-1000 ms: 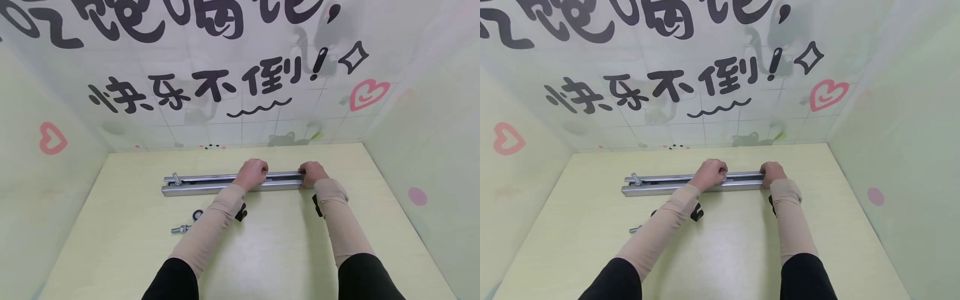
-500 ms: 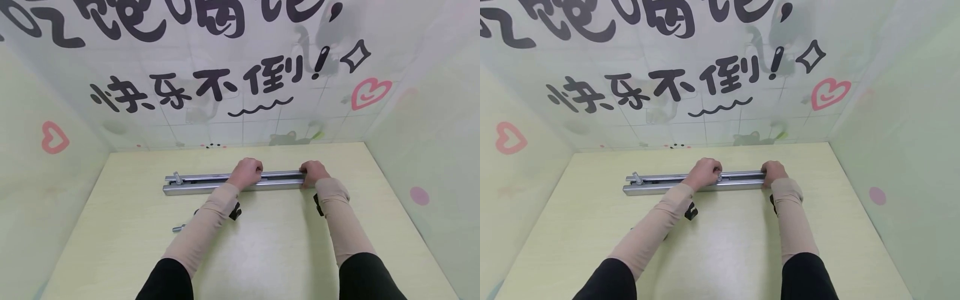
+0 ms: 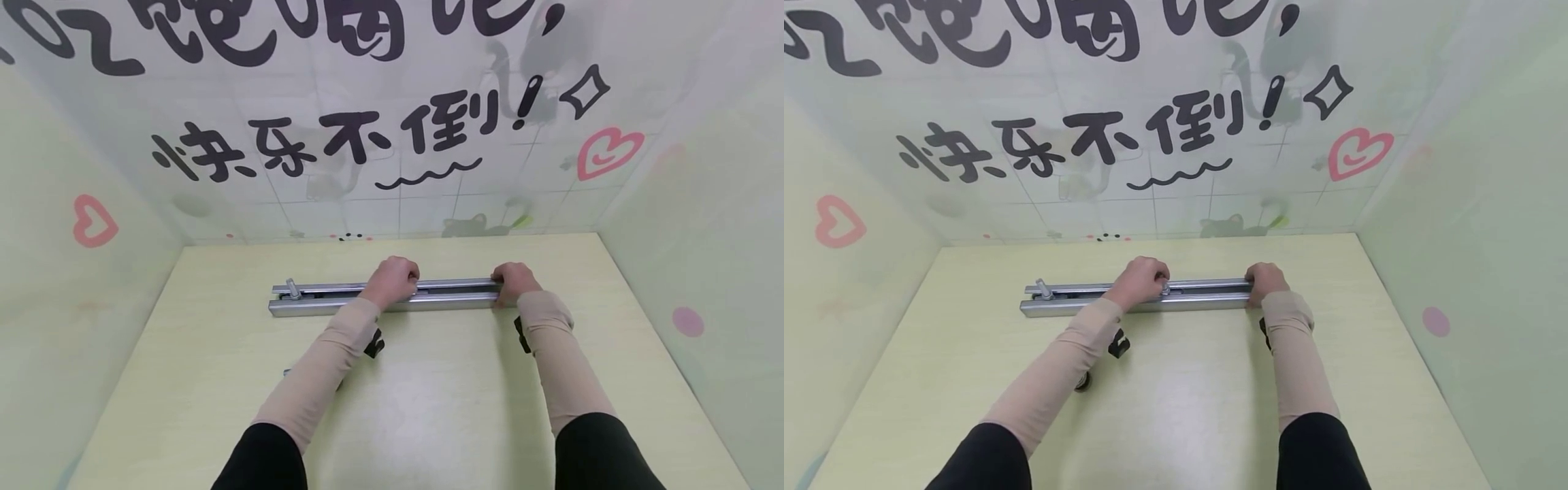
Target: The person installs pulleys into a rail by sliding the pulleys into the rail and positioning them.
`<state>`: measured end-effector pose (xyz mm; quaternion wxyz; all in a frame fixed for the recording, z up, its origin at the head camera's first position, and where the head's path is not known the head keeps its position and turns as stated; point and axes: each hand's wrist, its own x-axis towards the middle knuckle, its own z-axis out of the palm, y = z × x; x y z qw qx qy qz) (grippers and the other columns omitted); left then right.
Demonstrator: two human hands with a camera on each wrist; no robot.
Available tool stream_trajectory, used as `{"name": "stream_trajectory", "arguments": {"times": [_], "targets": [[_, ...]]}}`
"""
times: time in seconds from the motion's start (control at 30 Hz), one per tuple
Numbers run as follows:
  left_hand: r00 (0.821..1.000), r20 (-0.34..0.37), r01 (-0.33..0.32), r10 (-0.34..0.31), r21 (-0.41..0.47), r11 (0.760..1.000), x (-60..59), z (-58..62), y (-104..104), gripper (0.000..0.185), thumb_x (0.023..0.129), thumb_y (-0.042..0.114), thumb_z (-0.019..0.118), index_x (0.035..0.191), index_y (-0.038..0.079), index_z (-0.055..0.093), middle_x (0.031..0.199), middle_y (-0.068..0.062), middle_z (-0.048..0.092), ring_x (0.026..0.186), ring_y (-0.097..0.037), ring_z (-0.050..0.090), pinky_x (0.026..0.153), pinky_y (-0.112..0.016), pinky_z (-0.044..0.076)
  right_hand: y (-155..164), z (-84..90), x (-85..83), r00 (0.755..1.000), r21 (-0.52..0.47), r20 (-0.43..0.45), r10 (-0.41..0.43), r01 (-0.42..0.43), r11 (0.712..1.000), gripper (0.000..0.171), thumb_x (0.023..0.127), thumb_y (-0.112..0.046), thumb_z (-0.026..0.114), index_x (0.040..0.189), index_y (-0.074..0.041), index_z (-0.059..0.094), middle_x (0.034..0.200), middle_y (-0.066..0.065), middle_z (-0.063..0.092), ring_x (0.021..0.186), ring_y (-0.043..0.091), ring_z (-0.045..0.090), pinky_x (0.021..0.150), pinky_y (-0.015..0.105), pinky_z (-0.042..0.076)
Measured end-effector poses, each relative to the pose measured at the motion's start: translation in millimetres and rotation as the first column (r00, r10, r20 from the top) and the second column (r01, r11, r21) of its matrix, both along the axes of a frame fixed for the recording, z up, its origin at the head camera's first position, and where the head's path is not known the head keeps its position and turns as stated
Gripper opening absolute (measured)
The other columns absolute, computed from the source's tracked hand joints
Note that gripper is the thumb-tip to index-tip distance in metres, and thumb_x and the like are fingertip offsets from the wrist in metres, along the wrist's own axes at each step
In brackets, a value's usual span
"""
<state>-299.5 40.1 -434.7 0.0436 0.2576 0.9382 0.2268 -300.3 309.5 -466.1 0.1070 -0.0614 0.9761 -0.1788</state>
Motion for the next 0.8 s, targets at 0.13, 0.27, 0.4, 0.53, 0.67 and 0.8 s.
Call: {"name": "stream_trajectory", "arguments": {"times": [0.13, 0.27, 0.4, 0.53, 0.67, 0.8], "targets": [[1.000, 0.019, -0.017, 0.017, 0.008, 1.000, 0.4, -0.1, -4, 0.024, 0.076, -0.002, 0.050, 0.087, 0.005, 0.070, 0.087, -0.005, 0.067, 0.080, -0.017, 0.060, 0.076, -0.029, 0.050, 0, -0.1, 0.6, 1.000, -0.004, 0.003, 0.005, -0.005, 1.000, 0.061, 0.052, -0.006, 0.084, 0.108, 0.003, 0.062, 0.107, 0.020, 0.062, 0.099, 0.035, 0.054, 0.092, 0.047, 0.041], [1.000, 0.023, -0.021, 0.021, 0.010, 1.000, 0.3, -0.4, -7, 0.024, 0.076, -0.003, 0.050, 0.086, 0.005, 0.070, 0.085, -0.005, 0.067, 0.077, -0.016, 0.059, 0.075, -0.028, 0.051, 1, -1.7, 0.3, 1.000, -0.005, -0.001, 0.009, -0.009, 1.000, 0.061, 0.051, -0.005, 0.084, 0.108, 0.003, 0.062, 0.106, 0.020, 0.063, 0.098, 0.035, 0.055, 0.091, 0.046, 0.042], [0.999, 0.037, -0.024, 0.024, 0.008, 1.000, -0.4, -0.6, -10, 0.025, 0.076, -0.003, 0.050, 0.088, 0.004, 0.070, 0.086, -0.005, 0.067, 0.077, -0.016, 0.059, 0.075, -0.029, 0.051, 2, -3.3, -0.7, 1.000, 0.000, -0.003, 0.012, -0.012, 1.000, 0.061, 0.052, -0.006, 0.084, 0.108, 0.003, 0.062, 0.106, 0.020, 0.063, 0.098, 0.035, 0.055, 0.091, 0.046, 0.042], [0.999, 0.039, -0.026, 0.026, 0.007, 1.000, -1.3, -0.7, -14, 0.025, 0.076, -0.003, 0.050, 0.090, 0.003, 0.070, 0.087, -0.006, 0.067, 0.079, -0.017, 0.060, 0.077, -0.030, 0.050, 3, -5.5, -2.4, 1.000, 0.001, -0.002, 0.011, -0.011, 1.000, 0.062, 0.052, -0.007, 0.084, 0.109, 0.003, 0.062, 0.107, 0.020, 0.062, 0.099, 0.035, 0.054, 0.091, 0.046, 0.042], [0.999, 0.031, -0.022, 0.022, 0.004, 1.000, -1.9, -0.8, -18, 0.025, 0.076, -0.002, 0.050, 0.091, 0.003, 0.070, 0.088, -0.006, 0.067, 0.081, -0.019, 0.060, 0.078, -0.031, 0.050, 4, -6.8, -3.8, 1.000, -0.005, 0.004, 0.006, -0.006, 1.000, 0.062, 0.052, -0.007, 0.084, 0.109, 0.003, 0.062, 0.107, 0.020, 0.062, 0.099, 0.035, 0.054, 0.092, 0.046, 0.042], [0.999, 0.030, -0.022, 0.022, 0.004, 1.000, -1.5, 0.4, -22, 0.025, 0.076, -0.002, 0.050, 0.090, 0.002, 0.070, 0.088, -0.007, 0.067, 0.082, -0.019, 0.061, 0.078, -0.031, 0.050, 3, -6.5, -4.3, 1.000, -0.004, 0.002, 0.005, -0.005, 1.000, 0.062, 0.051, -0.006, 0.084, 0.109, 0.003, 0.062, 0.108, 0.021, 0.062, 0.100, 0.036, 0.054, 0.092, 0.047, 0.042]]}}
